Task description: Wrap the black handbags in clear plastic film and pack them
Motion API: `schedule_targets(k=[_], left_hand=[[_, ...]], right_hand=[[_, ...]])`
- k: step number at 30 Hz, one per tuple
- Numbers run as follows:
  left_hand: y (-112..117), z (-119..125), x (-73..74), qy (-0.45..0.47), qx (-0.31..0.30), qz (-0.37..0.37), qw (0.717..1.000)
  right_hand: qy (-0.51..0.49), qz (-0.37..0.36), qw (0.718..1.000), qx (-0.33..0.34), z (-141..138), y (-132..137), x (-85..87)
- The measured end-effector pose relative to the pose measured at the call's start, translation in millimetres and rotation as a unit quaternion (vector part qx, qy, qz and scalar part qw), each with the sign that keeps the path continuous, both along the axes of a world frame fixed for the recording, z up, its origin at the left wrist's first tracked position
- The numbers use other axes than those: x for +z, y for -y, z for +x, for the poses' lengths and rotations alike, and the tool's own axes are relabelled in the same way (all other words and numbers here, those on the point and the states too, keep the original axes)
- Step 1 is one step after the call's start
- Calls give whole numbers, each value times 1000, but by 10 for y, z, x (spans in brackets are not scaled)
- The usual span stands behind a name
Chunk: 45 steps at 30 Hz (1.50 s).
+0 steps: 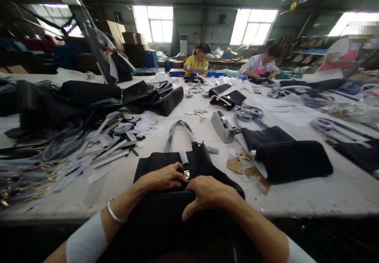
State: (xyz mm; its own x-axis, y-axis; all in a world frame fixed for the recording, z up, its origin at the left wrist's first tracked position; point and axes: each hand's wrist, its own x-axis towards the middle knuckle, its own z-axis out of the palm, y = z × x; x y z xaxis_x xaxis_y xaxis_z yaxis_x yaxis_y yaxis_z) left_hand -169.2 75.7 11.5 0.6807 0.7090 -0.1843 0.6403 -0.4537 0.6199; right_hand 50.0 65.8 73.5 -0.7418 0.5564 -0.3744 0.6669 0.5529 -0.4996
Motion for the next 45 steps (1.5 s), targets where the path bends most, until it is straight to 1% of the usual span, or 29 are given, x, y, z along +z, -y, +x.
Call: schedule_targets(k=[5, 7, 8, 9, 11, 12, 14, 15, 17, 19, 20, 22, 23, 25, 26, 27, 28, 30, 31, 32, 33, 34, 36, 38, 40, 41, 43, 44, 45], left_hand=[[-3, -49, 58, 13, 22, 4, 1000], [49, -198, 84, 57, 101, 28, 993], [104, -306, 81, 75, 171, 63, 980], [180, -429, 61, 89, 254, 111, 957], [388, -677, -33, 100, 427, 197, 877], [511, -782, -100, 108, 494, 200, 839], [762, -916, -240, 142, 570, 91, 804], [876, -941, -293, 161, 574, 31, 802], [1051, -921, -334, 204, 542, -68, 812], [1127, -863, -270, 268, 496, -146, 813], [1122, -840, -200, 308, 479, -187, 801], [1031, -825, 10, 384, 463, -248, 760], [952, -829, 149, 419, 462, -247, 742], [749, -830, 486, 483, 452, -192, 725], [641, -811, 680, 518, 439, -142, 720], [538, -771, 883, 547, 402, -107, 726], [447, -707, 1085, 569, 354, -66, 739], [316, -513, 1442, 551, 240, 7, 799], [276, -394, 1573, 503, 199, 55, 839], [249, -272, 1659, 429, 174, 104, 880], [231, -154, 1693, 345, 163, 154, 911], [219, -49, 1677, 262, 162, 206, 929], [205, 105, 1513, 120, 175, 287, 934], [211, 180, 1250, 28, 178, 314, 932], [255, 204, 986, -20, 161, 303, 939], [292, 206, 875, -32, 149, 296, 943], [393, 202, 709, -47, 133, 291, 946], [455, 196, 649, -53, 130, 296, 945], [524, 184, 599, -58, 127, 305, 942]], right_hand=[[54, -53, 997, -21, -108, -188, -6], [45, -51, 997, -37, -104, -199, 10], [39, -38, 997, -48, -101, -172, 14], [33, -18, 997, -61, -104, -122, 10], [19, 33, 997, -68, -142, 37, -23], [12, 58, 996, -59, -184, 132, -53], [4, 102, 994, -30, -306, 309, -129], [7, 119, 993, -19, -378, 372, -167], [17, 138, 990, -18, -504, 417, -222], [5, 127, 991, -37, -567, 350, -223], [-14, 111, 992, -50, -567, 284, -198], [-76, 74, 990, -93, -515, 116, -107], [-120, 53, 984, -124, -473, 25, -46], [-230, 11, 950, -212, -390, -148, 88], [-298, -12, 917, -264, -362, -227, 155], [-376, -33, 871, -316, -349, -299, 221], [-458, -53, 812, -359, -353, -363, 280], [-608, -86, 673, -412, -404, -469, 369], [-664, -97, 610, -422, -441, -508, 385], [-700, -106, 561, -428, -476, -535, 373], [-720, -115, 527, -437, -501, -548, 325], [-725, -124, 507, -449, -509, -541, 237], [-708, -147, 491, -486, -463, -450, -62], [-672, -176, 496, -520, -334, -240, -476], [-607, -222, 549, -530, -160, 72, -891], [-574, -260, 565, -533, -70, 245, -1059], [-539, -347, 569, -515, 95, 565, -1259], [-511, -380, 582, -506, 172, 692, -1281], [-475, -402, 615, -484, 251, 789, -1252]])
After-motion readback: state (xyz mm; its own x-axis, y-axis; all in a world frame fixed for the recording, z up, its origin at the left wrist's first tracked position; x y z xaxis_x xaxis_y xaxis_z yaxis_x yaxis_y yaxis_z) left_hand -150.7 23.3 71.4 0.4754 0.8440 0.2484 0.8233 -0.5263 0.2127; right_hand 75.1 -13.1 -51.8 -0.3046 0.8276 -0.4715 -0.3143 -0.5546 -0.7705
